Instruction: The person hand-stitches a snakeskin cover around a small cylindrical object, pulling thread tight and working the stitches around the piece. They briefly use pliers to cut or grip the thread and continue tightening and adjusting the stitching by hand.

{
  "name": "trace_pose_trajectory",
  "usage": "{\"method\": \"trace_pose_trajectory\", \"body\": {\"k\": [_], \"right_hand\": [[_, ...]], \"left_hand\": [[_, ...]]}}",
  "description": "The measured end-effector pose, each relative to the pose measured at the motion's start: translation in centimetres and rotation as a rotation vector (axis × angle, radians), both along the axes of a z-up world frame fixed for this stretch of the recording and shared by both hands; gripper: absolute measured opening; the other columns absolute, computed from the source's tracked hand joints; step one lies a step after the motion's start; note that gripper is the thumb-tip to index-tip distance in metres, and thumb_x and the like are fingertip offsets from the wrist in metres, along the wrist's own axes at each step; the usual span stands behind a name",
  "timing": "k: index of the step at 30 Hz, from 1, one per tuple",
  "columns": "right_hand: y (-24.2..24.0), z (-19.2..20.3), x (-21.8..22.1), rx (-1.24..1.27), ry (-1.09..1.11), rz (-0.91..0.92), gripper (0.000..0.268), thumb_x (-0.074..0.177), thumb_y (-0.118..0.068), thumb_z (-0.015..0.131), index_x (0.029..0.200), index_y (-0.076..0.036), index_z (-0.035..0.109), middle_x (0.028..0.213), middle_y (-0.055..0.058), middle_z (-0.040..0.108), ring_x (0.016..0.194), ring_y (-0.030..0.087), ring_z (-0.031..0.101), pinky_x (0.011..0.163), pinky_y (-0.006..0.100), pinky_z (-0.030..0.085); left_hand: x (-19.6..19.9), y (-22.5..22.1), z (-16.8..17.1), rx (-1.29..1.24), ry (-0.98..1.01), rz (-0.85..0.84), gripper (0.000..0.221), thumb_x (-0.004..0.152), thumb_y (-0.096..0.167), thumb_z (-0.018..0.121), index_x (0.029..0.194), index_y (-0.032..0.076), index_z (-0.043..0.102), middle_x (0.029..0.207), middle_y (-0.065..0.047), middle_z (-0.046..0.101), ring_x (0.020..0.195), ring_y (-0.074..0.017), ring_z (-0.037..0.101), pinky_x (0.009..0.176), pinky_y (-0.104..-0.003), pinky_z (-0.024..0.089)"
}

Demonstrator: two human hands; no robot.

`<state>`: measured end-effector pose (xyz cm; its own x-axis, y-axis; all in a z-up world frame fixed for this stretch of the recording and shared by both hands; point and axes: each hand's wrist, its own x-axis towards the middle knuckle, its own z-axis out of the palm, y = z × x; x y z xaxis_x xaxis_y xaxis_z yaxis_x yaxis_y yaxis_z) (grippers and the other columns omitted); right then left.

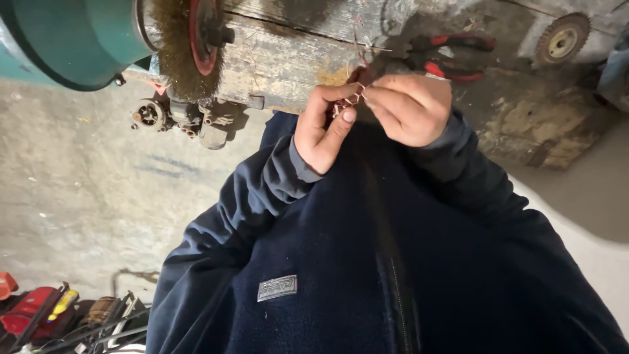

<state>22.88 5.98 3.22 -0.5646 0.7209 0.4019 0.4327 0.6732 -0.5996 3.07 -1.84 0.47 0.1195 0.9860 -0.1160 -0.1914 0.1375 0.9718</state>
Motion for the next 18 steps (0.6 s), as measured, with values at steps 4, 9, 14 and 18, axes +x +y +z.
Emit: {"method": "trace_pose_trajectory", "body": {"k": [4,9,14,18], "right_hand": [[-1.1,-1.4,0.2,-0.193,0.148,0.086,0.016,0.091,-0.001,0.083,0.100,-0.006,0.071,0.096,0.009,0.068,0.084,0.028,0.068,0.073,0.039,0.054],[-1.6,0.1,0.8,-0.506,0.130,0.381,0.012,0.093,-0.010,0.079,0.099,-0.008,0.070,0.100,0.007,0.067,0.089,0.027,0.068,0.077,0.037,0.054],[0.6,3.8,0.1,-0.463,0.416,0.455,0.022,0.087,-0.021,0.070,0.078,-0.013,0.052,0.093,0.014,0.057,0.089,0.034,0.056,0.077,0.047,0.046],[-1.6,2.6,0.9,-0.780,0.538,0.514,0.016,0.097,-0.015,0.067,0.085,-0.011,0.057,0.085,0.002,0.061,0.082,0.026,0.063,0.075,0.039,0.051]], "left_hand": [[1.2,0.2,-1.1,-0.029,-0.109,0.088,0.026,0.114,0.013,0.056,0.138,0.003,0.052,0.118,-0.004,0.065,0.103,-0.0102,0.058,0.099,-0.027,0.049],[1.4,0.3,-1.8,-0.151,-0.439,0.218,0.025,0.114,0.016,0.056,0.136,0.004,0.053,0.117,-0.005,0.067,0.096,-0.0093,0.055,0.089,-0.026,0.048],[1.6,-0.1,-1.8,-0.111,-0.415,0.177,0.026,0.115,0.018,0.056,0.136,0.004,0.054,0.120,-0.003,0.065,0.098,-0.0089,0.054,0.092,-0.025,0.047],[2.0,0.5,-4.4,-0.110,-0.409,0.275,0.024,0.115,0.018,0.056,0.134,0.003,0.056,0.113,-0.003,0.064,0.091,-0.0078,0.052,0.086,-0.025,0.046]]}}
